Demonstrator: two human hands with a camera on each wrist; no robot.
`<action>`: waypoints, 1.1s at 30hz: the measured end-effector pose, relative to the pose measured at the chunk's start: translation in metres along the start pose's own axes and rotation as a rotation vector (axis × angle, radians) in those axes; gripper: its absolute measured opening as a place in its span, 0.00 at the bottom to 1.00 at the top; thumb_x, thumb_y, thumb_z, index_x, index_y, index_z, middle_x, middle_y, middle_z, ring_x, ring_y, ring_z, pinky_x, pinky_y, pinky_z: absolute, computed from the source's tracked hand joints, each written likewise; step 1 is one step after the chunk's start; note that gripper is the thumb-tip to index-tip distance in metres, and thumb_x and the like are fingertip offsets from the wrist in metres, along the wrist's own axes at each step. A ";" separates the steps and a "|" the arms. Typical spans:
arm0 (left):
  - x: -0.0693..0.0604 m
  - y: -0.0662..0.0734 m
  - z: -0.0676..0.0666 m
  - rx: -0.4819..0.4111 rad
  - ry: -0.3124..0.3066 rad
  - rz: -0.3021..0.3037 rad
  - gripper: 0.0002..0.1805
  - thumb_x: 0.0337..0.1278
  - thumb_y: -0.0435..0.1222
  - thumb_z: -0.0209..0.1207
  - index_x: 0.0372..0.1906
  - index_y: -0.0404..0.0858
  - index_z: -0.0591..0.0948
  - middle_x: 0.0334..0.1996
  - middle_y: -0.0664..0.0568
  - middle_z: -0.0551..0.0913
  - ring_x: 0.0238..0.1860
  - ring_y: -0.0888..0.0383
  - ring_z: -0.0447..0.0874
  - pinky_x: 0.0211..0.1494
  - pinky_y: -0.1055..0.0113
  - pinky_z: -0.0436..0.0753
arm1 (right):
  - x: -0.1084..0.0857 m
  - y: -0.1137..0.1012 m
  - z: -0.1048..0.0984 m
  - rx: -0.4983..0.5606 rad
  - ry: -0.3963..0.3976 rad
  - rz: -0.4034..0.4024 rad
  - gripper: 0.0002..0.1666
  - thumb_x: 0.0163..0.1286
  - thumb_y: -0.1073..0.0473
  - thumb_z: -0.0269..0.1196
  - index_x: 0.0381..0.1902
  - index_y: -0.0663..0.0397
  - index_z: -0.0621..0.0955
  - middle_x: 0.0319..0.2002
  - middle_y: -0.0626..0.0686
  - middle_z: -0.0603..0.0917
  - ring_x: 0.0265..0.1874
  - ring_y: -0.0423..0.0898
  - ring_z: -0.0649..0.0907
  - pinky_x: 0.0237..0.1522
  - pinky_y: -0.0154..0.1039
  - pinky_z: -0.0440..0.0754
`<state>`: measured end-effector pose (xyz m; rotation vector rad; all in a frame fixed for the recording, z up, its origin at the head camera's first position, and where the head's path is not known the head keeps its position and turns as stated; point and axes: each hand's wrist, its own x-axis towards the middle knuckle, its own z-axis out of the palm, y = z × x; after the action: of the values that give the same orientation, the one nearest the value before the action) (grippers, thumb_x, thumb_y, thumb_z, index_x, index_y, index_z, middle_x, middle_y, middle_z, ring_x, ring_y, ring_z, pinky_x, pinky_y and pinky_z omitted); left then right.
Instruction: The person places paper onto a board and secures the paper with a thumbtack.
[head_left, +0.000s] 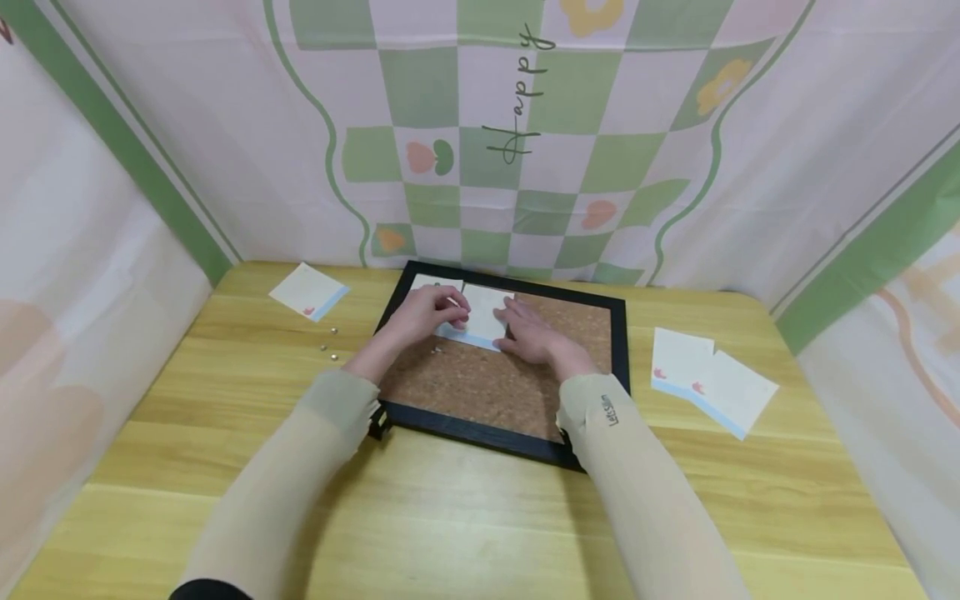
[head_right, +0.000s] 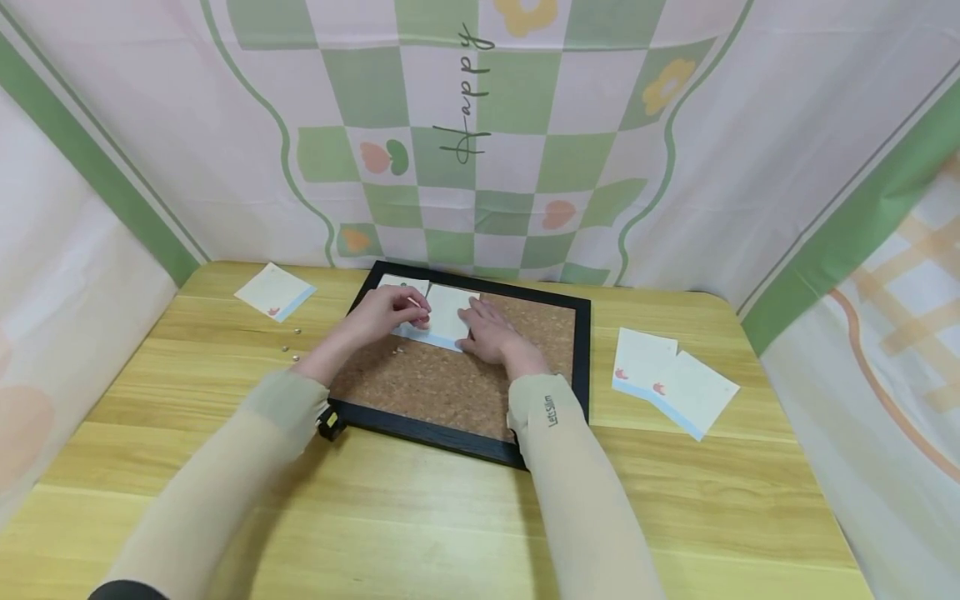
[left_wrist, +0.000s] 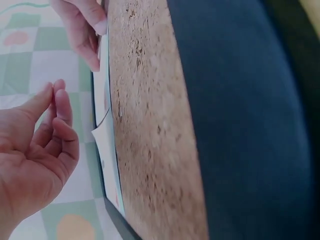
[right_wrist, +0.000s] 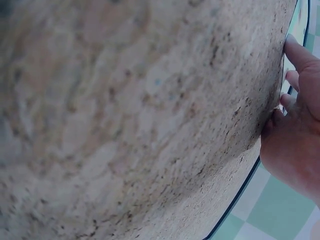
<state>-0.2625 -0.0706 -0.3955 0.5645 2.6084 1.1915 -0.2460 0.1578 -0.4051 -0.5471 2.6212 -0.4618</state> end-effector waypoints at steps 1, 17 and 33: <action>0.002 0.000 0.001 0.005 0.009 -0.007 0.08 0.71 0.40 0.58 0.45 0.42 0.85 0.35 0.49 0.90 0.39 0.56 0.89 0.50 0.62 0.80 | -0.001 0.000 -0.001 0.000 -0.002 0.002 0.38 0.80 0.49 0.51 0.79 0.57 0.54 0.81 0.61 0.41 0.81 0.58 0.40 0.81 0.56 0.42; 0.030 0.002 0.021 0.014 0.096 -0.053 0.11 0.72 0.41 0.56 0.50 0.47 0.86 0.47 0.52 0.88 0.36 0.56 0.84 0.39 0.68 0.82 | 0.001 0.001 0.001 -0.017 -0.002 0.011 0.38 0.80 0.49 0.50 0.79 0.56 0.54 0.82 0.60 0.40 0.81 0.58 0.40 0.81 0.58 0.45; 0.053 0.009 0.036 0.026 0.185 -0.170 0.07 0.68 0.41 0.61 0.44 0.44 0.85 0.41 0.49 0.87 0.36 0.56 0.81 0.38 0.66 0.79 | 0.003 0.004 0.002 0.013 -0.002 0.003 0.38 0.80 0.49 0.51 0.79 0.56 0.53 0.82 0.60 0.40 0.81 0.59 0.40 0.80 0.58 0.45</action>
<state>-0.2952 -0.0181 -0.4138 0.2401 2.7618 1.2089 -0.2484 0.1595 -0.4096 -0.5391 2.6150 -0.4761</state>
